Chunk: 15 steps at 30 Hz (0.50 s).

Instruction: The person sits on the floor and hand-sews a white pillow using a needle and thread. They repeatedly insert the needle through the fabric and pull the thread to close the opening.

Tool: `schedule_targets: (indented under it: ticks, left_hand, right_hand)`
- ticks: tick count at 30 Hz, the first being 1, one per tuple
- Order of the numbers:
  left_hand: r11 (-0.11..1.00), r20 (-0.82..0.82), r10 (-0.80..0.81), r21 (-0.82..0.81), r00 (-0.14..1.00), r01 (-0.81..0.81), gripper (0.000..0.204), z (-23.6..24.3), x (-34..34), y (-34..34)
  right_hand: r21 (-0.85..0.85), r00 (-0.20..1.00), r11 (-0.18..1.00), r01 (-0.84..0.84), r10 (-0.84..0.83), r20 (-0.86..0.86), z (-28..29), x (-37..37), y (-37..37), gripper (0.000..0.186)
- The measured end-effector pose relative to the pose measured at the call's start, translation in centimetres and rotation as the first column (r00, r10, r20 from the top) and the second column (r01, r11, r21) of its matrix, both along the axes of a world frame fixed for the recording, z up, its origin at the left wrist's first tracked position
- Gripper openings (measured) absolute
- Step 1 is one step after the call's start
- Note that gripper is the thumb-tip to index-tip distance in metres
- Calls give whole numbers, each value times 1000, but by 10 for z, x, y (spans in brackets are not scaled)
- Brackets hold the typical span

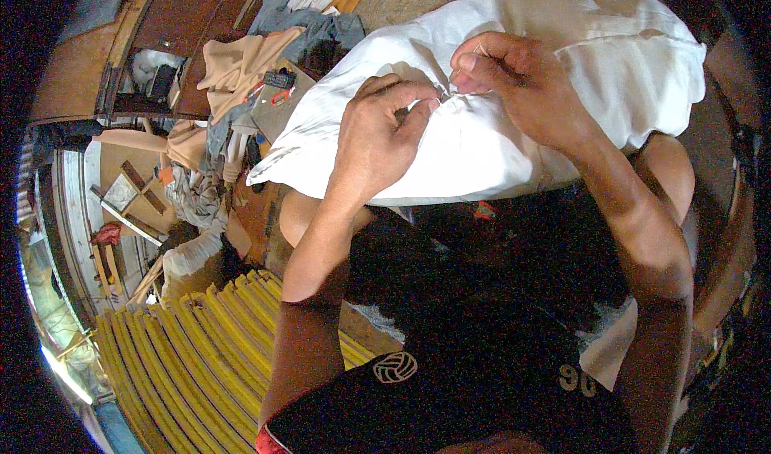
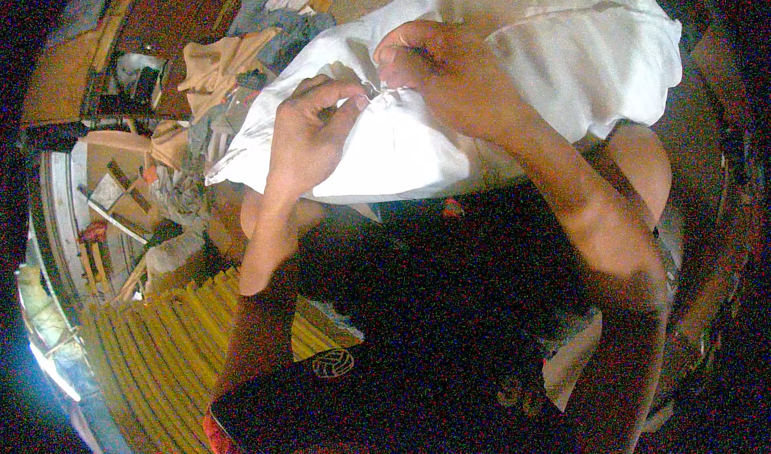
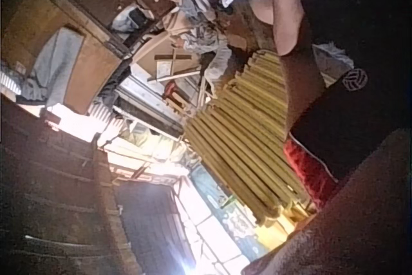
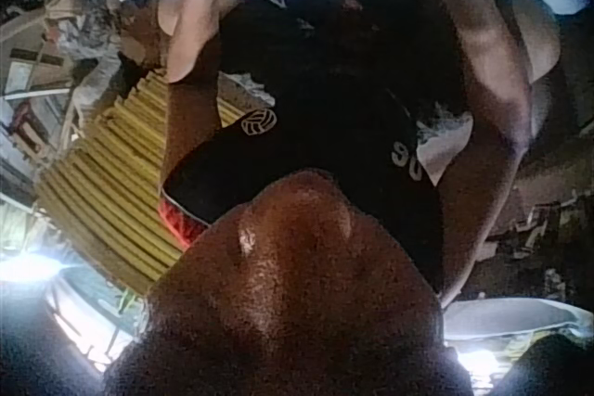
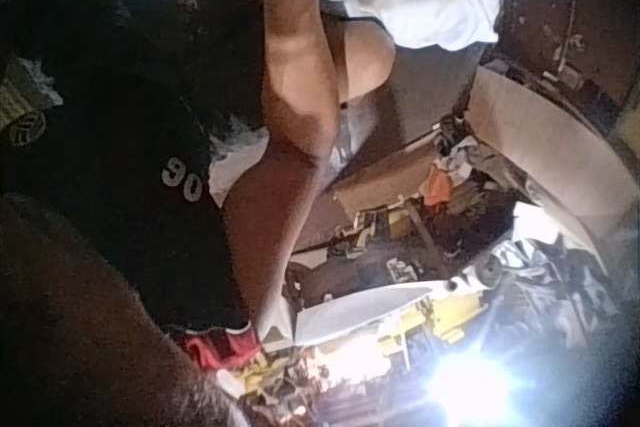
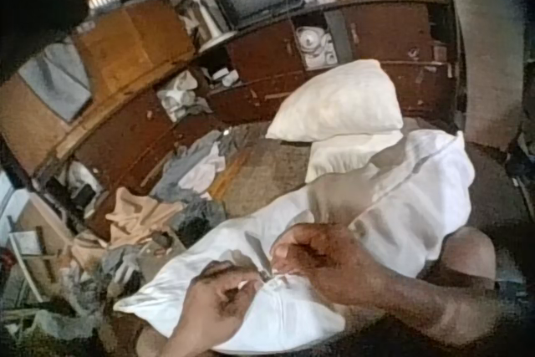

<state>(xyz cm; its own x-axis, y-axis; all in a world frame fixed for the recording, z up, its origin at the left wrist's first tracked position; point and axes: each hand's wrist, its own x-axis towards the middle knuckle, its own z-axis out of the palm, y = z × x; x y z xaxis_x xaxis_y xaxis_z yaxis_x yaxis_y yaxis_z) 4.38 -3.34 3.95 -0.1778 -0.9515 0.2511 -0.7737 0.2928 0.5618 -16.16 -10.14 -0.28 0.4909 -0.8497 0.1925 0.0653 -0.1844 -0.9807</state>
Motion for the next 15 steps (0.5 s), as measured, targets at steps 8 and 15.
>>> schedule_targets:
  ticks: [8,15]
  left_hand:
    - [1000,-63,12,6,998,-12,10,-3,-4,-2]
    - [898,161,-115,-405,980,171,14,-3,-5,-2]
  right_hand:
    - [32,998,999,-32,34,-48,-5,5,3,21]
    - [373,984,928,0,-67,167,-8,2,-4,25]
